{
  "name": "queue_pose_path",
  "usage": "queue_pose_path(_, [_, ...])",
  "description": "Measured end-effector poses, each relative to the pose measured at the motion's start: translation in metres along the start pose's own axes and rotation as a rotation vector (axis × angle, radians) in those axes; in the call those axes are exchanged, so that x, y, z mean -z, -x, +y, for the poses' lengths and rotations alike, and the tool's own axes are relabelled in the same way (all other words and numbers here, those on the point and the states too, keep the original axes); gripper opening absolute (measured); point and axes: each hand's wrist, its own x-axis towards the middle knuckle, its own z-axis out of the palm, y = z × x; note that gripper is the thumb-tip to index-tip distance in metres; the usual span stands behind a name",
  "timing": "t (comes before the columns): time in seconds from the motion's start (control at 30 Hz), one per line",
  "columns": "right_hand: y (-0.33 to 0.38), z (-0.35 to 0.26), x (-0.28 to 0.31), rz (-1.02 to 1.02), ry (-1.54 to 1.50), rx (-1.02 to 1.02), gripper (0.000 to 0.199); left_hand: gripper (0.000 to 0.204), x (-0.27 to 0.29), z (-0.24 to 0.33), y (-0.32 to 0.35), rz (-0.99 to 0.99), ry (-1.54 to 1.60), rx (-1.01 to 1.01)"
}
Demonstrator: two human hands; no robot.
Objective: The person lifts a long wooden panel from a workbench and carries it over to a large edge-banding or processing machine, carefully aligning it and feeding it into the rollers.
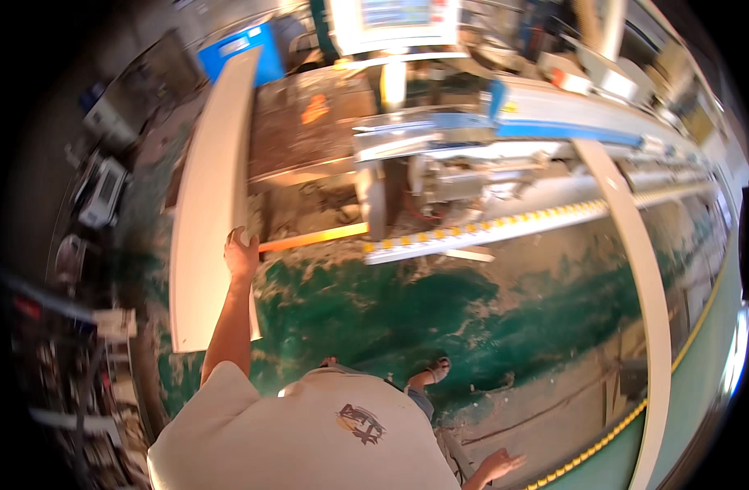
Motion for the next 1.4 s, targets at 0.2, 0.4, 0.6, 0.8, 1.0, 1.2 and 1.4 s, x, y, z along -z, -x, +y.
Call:
queue_pose_path(0.2, [0.205, -0.222, -0.059, -0.982, -0.612, 0.488, 0.039, 0.058, 0.096, -0.242, 0.023, -0.044, -0.165, 0.351])
queue_pose_path(0.4, [0.419, -0.376, -0.084, -1.505, -0.51, 0.862, 0.044, 0.052, 0.111, -0.323, 0.051, -0.014, 0.001, 0.208])
queue_pose_path(0.6, [0.464, -0.376, -0.101, -1.548, -0.354, 0.64, 0.047, 0.046, 0.124, -0.324, 0.028, -0.131, 0.348, 0.553])
queue_pose_path(0.8, [0.459, -0.312, -0.109, -1.613, -0.482, 0.115, 0.057, 0.044, 0.105, -0.283, 0.052, -0.083, 0.136, 0.304])
queue_pose_path(1.0, [0.497, -0.33, -0.086, -1.683, -0.878, -0.138, 0.059, 0.047, 0.113, -0.226, 0.075, -0.389, 0.407, 0.312])
queue_pose_path(1.2, [0.524, -0.361, -0.088, -1.519, -0.939, -0.184, 0.047, 0.042, 0.118, -0.217, 0.073, -0.457, 0.5, 0.191])
queue_pose_path(1.4, [0.507, -0.361, -0.087, -1.46, -0.968, -0.051, 0.042, 0.032, 0.126, -0.234, 0.097, -0.45, 0.6, 0.192])
